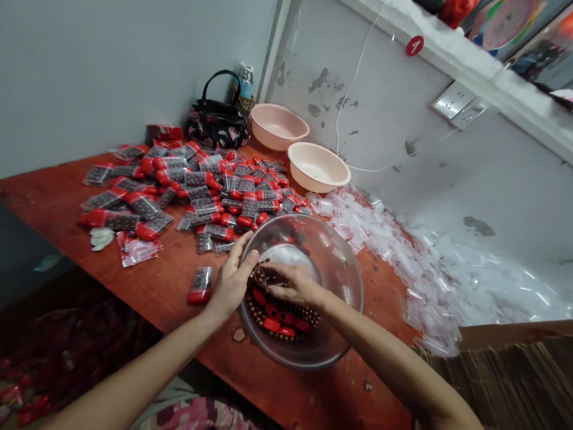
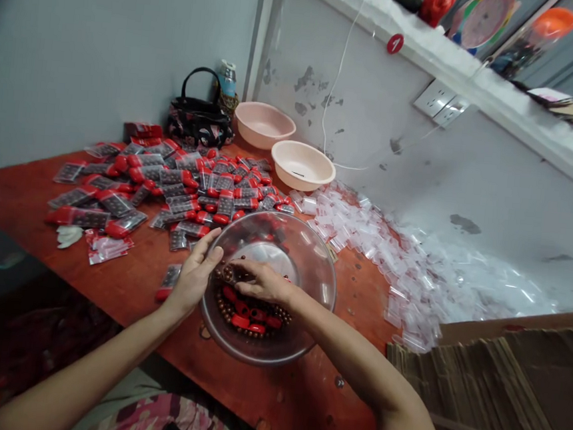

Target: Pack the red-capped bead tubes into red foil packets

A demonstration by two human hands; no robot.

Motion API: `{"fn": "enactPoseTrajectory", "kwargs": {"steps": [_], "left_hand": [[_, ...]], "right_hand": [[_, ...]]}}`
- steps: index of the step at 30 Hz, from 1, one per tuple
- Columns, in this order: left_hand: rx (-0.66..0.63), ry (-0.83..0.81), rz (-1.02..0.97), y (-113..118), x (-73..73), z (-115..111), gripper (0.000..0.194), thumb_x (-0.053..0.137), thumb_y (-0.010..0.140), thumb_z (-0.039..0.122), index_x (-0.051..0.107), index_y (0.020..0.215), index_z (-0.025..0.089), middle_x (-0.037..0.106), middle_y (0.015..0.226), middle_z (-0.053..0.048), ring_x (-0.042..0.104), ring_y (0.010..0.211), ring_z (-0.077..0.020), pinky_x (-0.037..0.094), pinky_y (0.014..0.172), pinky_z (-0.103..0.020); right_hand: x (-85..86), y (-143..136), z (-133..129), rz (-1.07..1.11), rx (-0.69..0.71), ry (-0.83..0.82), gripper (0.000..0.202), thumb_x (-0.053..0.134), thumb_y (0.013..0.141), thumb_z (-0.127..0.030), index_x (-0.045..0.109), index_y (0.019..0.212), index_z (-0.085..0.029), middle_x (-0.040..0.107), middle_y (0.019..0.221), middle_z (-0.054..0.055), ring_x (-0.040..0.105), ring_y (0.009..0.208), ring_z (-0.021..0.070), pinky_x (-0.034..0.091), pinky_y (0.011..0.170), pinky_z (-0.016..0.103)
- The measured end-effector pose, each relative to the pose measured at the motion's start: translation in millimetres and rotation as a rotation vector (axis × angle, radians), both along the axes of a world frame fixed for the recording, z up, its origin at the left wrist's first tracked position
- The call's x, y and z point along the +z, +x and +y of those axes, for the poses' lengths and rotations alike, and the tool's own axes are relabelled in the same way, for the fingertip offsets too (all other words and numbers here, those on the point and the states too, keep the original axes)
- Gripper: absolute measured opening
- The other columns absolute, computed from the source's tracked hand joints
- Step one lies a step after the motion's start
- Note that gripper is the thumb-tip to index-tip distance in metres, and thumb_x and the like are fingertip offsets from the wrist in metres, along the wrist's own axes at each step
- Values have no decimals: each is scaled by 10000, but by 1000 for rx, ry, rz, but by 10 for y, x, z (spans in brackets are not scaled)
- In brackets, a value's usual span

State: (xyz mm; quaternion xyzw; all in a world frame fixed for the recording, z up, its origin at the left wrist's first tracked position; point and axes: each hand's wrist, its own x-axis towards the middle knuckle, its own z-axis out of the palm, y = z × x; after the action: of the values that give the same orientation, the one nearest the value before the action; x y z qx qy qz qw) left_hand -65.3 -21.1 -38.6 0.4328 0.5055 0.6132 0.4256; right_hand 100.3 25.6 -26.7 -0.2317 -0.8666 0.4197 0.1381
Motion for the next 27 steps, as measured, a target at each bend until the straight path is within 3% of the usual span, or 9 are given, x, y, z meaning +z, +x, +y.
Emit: {"fn": "enactPoseTrajectory", "kwargs": {"steps": [4, 8, 11, 13, 17, 20, 23, 27], "left_hand": [[101, 183, 355, -60, 169, -70, 473, 468, 826, 337, 410, 1282, 224, 307, 1419, -52, 240, 1300, -210, 163, 1070, -385], [-139, 246, 441, -16, 391, -156, 421, 463, 824, 307, 480, 1240, 242, 486, 1300, -38, 385, 1226, -213, 261, 1040, -382], [-290, 214, 395, 107, 469, -166, 360, 487, 809, 305, 566, 1156, 249, 595, 1173, -38, 529, 1082, -228, 378, 956, -376], [-315, 195, 312, 204, 470, -147, 322, 509, 797, 303, 605, 1099, 249, 638, 1098, -36, 576, 997, -229, 418, 905, -367], [-358, 112, 108, 348, 396, -86, 268, 557, 763, 301, 644, 996, 202, 671, 993, -54, 604, 905, -223, 446, 843, -354], [-372, 11, -72, 374, 341, -55, 238, 597, 732, 310, 636, 915, 162, 675, 888, -60, 613, 819, -205, 469, 775, -339], [-388, -83, -230, 358, 329, -54, 248, 645, 691, 320, 615, 873, 155, 667, 802, -42, 616, 739, -182, 482, 718, -318], [-506, -111, -251, 350, 344, -73, 271, 663, 675, 318, 637, 904, 176, 667, 834, -33, 614, 743, -179, 487, 708, -309]], "right_hand": [[154, 76, -94, 325, -199, -446, 456, 635, 734, -299, 470, 1154, -228, 583, 1123, 56, 544, 1048, 199, 434, 894, 373], [291, 112, -242, 524, -378, -590, 453, 697, 677, -309, 520, 1087, -232, 600, 1067, 42, 582, 954, 188, 483, 807, 332], [305, 116, -318, 646, -463, -632, 385, 669, 704, -343, 521, 1042, -232, 623, 948, 31, 611, 778, 153, 512, 675, 279], [289, 114, -346, 680, -548, -555, 288, 650, 719, -343, 539, 956, -225, 622, 873, 14, 601, 717, 138, 508, 652, 263], [304, 134, -396, 560, -714, -232, 85, 554, 786, -269, 563, 851, -215, 605, 835, -3, 580, 781, 143, 484, 734, 269], [399, 211, -432, 380, -743, -36, 133, 472, 826, -216, 562, 924, -218, 602, 882, 9, 569, 851, 157, 465, 796, 309], [559, 352, -435, 296, -614, 85, 285, 457, 824, -172, 509, 1099, -226, 561, 1046, 49, 545, 953, 169, 464, 823, 332], [782, 518, -380, 222, -272, 180, 439, 517, 816, -188, 420, 1241, -245, 436, 1218, 88, 508, 1027, 173, 473, 837, 323]]}}
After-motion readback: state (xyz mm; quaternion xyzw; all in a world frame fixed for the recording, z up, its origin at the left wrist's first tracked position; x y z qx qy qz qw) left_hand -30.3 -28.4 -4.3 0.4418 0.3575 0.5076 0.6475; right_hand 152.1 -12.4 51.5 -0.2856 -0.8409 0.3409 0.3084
